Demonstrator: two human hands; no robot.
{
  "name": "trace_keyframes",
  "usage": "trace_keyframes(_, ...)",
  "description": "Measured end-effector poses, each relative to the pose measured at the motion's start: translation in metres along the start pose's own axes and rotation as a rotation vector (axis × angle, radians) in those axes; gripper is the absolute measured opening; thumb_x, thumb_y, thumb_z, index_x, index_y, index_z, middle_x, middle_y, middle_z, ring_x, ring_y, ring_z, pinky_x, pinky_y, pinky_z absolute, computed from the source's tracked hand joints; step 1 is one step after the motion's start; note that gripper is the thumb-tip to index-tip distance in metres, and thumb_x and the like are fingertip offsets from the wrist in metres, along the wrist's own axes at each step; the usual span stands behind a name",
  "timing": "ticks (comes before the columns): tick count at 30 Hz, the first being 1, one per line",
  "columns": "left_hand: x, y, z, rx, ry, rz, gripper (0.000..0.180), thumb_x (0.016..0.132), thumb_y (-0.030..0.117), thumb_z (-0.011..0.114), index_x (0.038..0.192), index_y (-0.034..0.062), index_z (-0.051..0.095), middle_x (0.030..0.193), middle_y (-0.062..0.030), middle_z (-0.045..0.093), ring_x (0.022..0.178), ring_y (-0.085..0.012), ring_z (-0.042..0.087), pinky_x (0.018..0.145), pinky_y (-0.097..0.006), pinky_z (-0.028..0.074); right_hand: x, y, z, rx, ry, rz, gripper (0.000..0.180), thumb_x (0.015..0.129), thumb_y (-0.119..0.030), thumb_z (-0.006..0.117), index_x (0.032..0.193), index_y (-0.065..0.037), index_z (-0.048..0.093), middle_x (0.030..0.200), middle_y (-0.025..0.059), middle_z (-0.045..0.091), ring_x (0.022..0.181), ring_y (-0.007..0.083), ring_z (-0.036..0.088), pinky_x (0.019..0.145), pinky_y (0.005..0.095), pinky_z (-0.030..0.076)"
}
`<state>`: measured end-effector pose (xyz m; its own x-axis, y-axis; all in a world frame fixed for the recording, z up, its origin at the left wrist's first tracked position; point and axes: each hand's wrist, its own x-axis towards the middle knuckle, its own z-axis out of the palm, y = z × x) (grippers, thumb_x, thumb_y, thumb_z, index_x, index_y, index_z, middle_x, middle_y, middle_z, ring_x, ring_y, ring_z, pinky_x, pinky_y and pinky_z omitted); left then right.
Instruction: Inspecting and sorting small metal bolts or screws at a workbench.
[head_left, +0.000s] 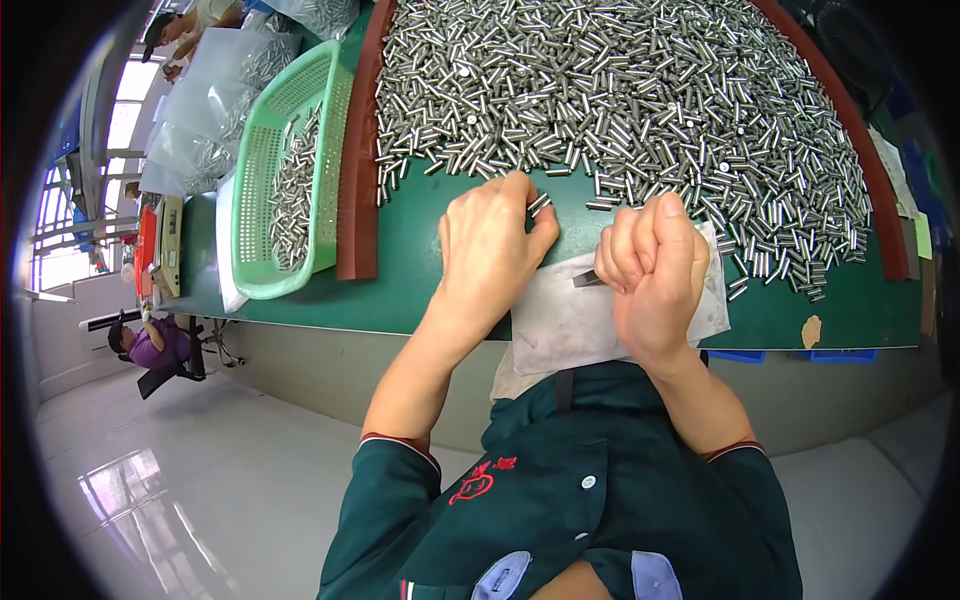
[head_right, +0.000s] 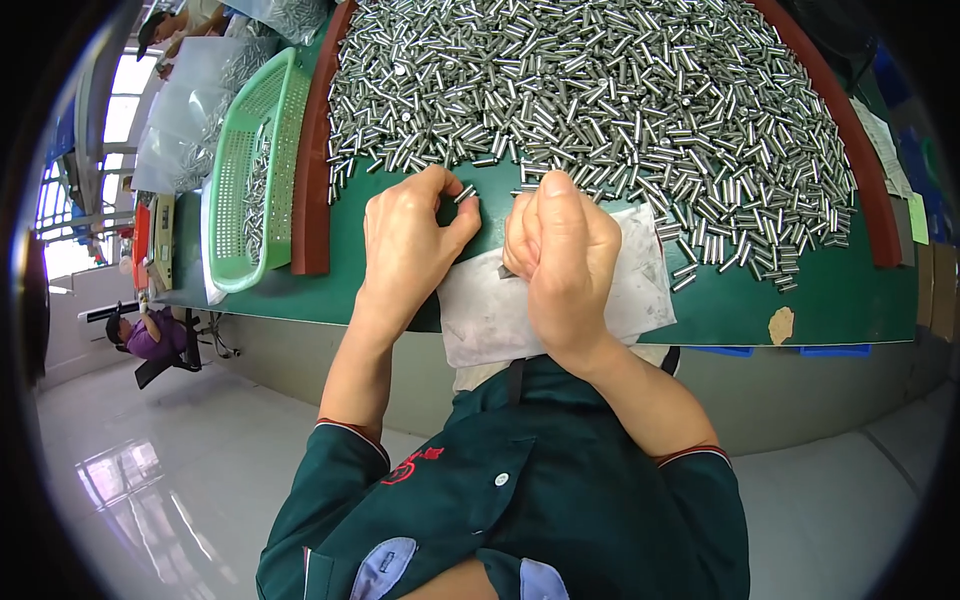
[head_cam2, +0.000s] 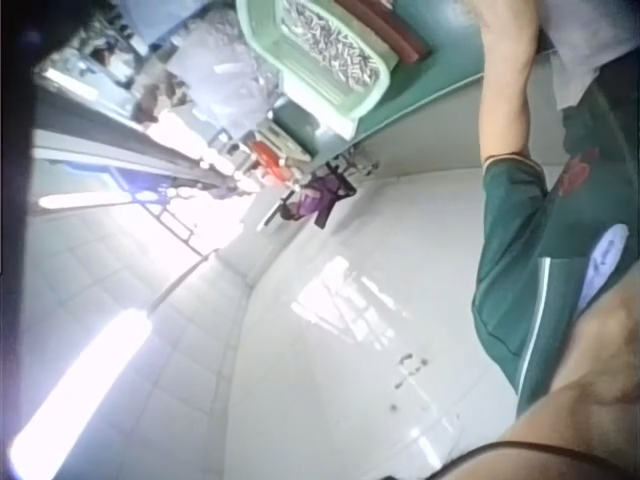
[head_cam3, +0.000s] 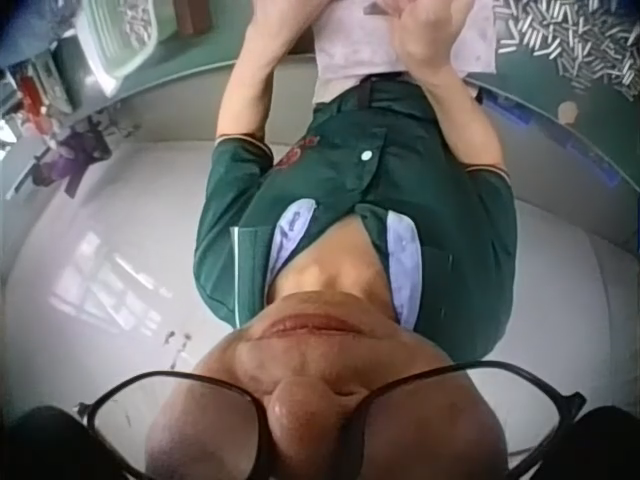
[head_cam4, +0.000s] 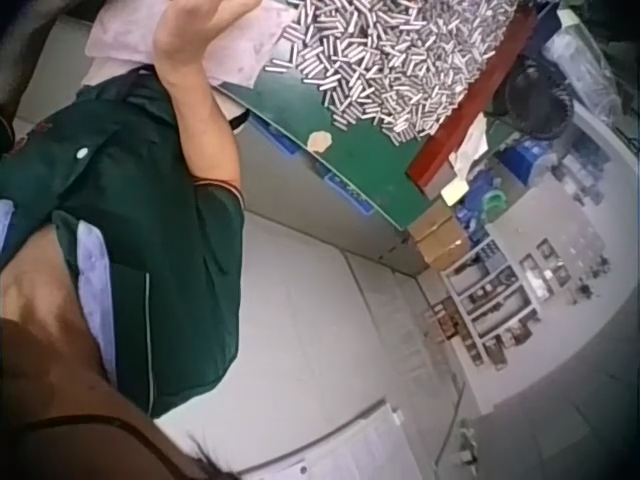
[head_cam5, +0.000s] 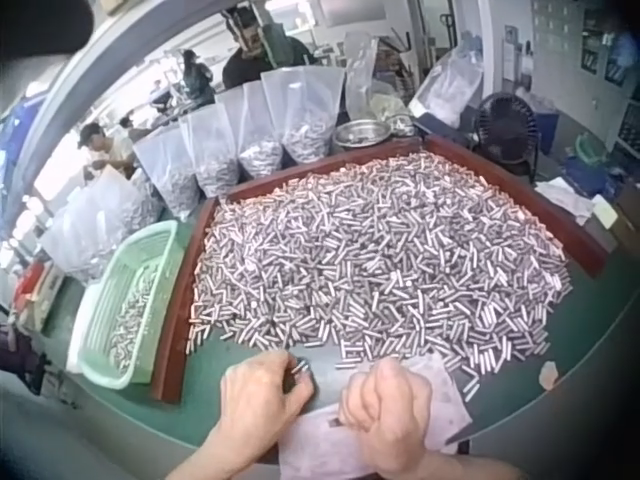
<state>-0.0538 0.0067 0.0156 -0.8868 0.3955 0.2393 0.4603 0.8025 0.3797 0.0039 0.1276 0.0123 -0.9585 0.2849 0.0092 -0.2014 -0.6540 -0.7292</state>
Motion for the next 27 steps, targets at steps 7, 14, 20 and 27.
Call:
trace_keyframes(7, 0.011, -0.012, -0.001, 0.131, -0.065, 0.278, 0.009, 0.069, 0.006, 0.058, 0.066, 0.0012, 0.051, 0.062, -0.0114, 0.054, 0.056, -0.0283, 0.053, 0.049, -0.037, 0.041, 0.0, -0.001, -0.003, 0.028, -0.018, 0.021, 0.039, 0.091, -0.02, 0.031, 0.054, -0.008, 0.028, 0.047, -0.0004, 0.03, 0.042, 0.0055, 0.024, 0.038, 0.0209, 0.021)
trace_keyframes(14, 0.015, -0.03, -0.011, -0.904, -0.042, -0.297, 0.01, 0.078, 0.011, 0.056, 0.076, 0.0008, 0.055, 0.059, 0.0048, 0.046, 0.05, -0.0024, 0.038, 0.043, -0.018, 0.029, 0.0, 0.0, -0.001, 0.032, 0.012, 0.007, 0.04, 0.091, -0.021, 0.031, 0.054, -0.008, 0.028, 0.047, -0.0001, 0.03, 0.042, 0.0055, 0.024, 0.038, 0.0209, 0.022)
trace_keyframes(20, 0.01, -0.051, -0.013, -1.862, -0.376, -0.614, 0.012, 0.084, 0.013, 0.048, 0.077, 0.004, 0.049, 0.073, -0.0066, 0.049, 0.049, -0.0023, 0.028, 0.041, -0.015, 0.024, 0.0, -0.001, 0.0, 0.047, 0.004, 0.016, 0.039, 0.091, -0.02, 0.031, 0.054, -0.008, 0.028, 0.046, 0.0, 0.03, 0.041, 0.006, 0.023, 0.038, 0.0207, 0.022)
trace_keyframes(27, 0.008, -0.048, -0.008, -1.67, -0.385, -0.469, 0.017, 0.083, 0.009, 0.051, 0.096, -0.0028, 0.054, 0.072, -0.004, 0.056, 0.046, -0.0004, 0.029, 0.04, -0.015, 0.023, 0.001, 0.002, -0.002, 0.071, 0.0, 0.009, 0.038, 0.091, -0.02, 0.031, 0.055, -0.008, 0.029, 0.047, -0.0006, 0.029, 0.041, 0.0057, 0.023, 0.037, 0.0206, 0.021)
